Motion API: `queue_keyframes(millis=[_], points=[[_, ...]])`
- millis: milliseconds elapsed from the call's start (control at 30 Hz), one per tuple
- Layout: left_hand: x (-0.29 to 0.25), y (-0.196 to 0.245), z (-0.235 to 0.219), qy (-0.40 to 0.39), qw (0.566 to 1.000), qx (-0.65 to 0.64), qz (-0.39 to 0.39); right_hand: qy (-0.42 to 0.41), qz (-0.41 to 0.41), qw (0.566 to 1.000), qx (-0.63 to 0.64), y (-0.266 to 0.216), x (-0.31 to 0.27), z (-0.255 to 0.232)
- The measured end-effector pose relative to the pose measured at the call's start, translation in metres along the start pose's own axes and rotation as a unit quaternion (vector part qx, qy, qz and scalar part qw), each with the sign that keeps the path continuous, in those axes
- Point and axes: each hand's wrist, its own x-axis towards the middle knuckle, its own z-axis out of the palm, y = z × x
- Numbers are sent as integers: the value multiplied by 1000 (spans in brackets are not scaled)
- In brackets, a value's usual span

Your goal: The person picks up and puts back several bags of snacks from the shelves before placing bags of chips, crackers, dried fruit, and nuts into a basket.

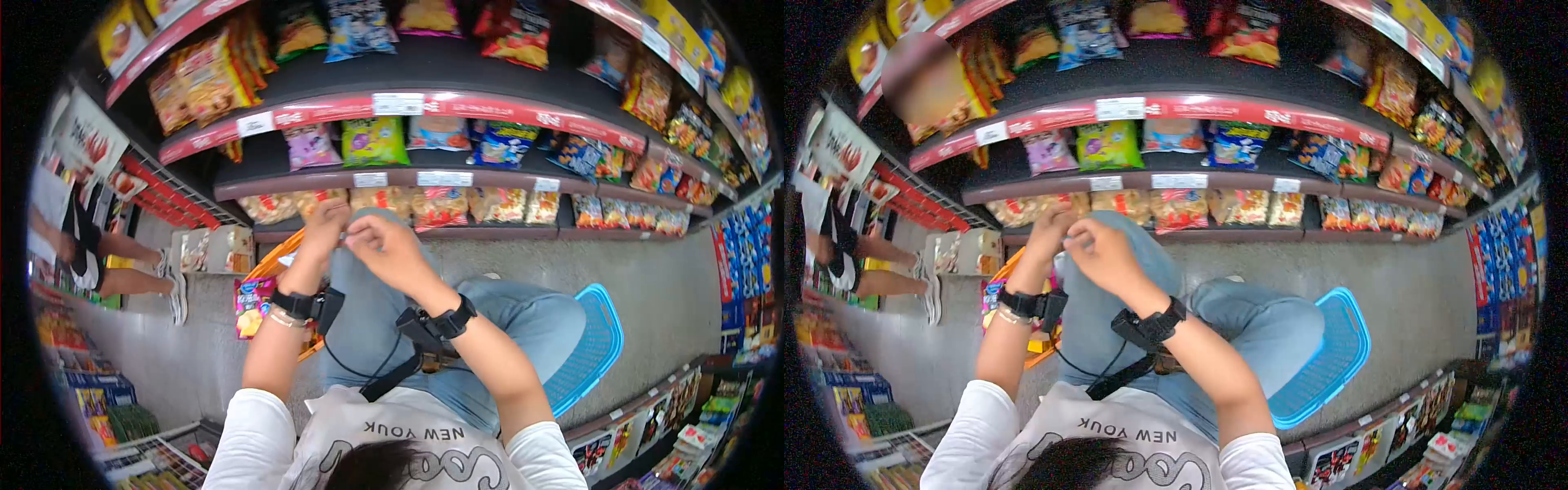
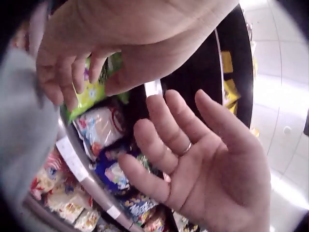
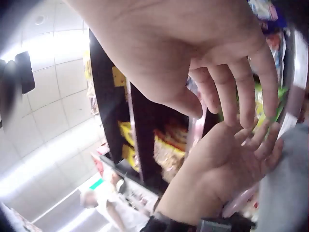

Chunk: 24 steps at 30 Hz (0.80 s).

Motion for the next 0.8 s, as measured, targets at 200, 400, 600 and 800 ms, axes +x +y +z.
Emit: queue_keyframes(millis=[200, 400, 600, 800], points=[[-13, -68, -144, 84, 992, -42, -82, -139, 144, 980, -11, 26, 15, 95], [-17, -132, -173, 158, 970, -82, -166, -71, 185, 976, -90, 106, 35, 161], [-22, -162, -190, 302, 943, -100, -92, -112, 292, 937, -153, 147, 41, 191], [-61, -236, -235, 463, 874, -63, -134, -154, 335, 921, -129, 167, 31, 215]])
